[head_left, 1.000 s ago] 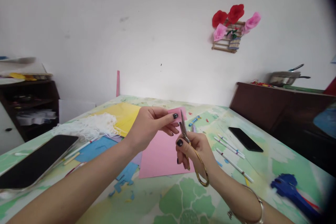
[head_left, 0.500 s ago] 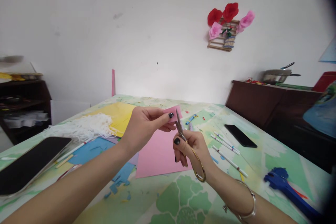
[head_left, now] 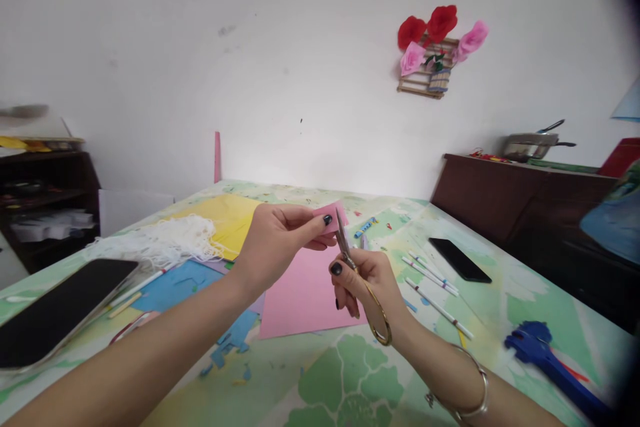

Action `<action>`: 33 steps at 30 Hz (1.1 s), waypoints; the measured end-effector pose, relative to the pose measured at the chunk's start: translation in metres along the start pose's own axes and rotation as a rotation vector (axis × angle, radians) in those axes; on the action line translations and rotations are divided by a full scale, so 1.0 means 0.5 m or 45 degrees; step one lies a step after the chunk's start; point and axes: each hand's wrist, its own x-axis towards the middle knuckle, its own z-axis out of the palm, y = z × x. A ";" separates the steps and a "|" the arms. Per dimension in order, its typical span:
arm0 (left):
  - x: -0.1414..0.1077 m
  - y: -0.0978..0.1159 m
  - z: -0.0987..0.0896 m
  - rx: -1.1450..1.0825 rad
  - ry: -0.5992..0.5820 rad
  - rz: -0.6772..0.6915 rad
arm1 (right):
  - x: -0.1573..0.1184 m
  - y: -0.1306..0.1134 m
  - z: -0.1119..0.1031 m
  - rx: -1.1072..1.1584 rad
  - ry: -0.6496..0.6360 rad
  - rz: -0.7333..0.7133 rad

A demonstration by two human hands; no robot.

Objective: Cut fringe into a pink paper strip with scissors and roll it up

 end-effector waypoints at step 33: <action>0.003 -0.007 0.001 0.010 -0.024 0.002 | 0.000 0.006 0.002 -0.070 0.050 -0.027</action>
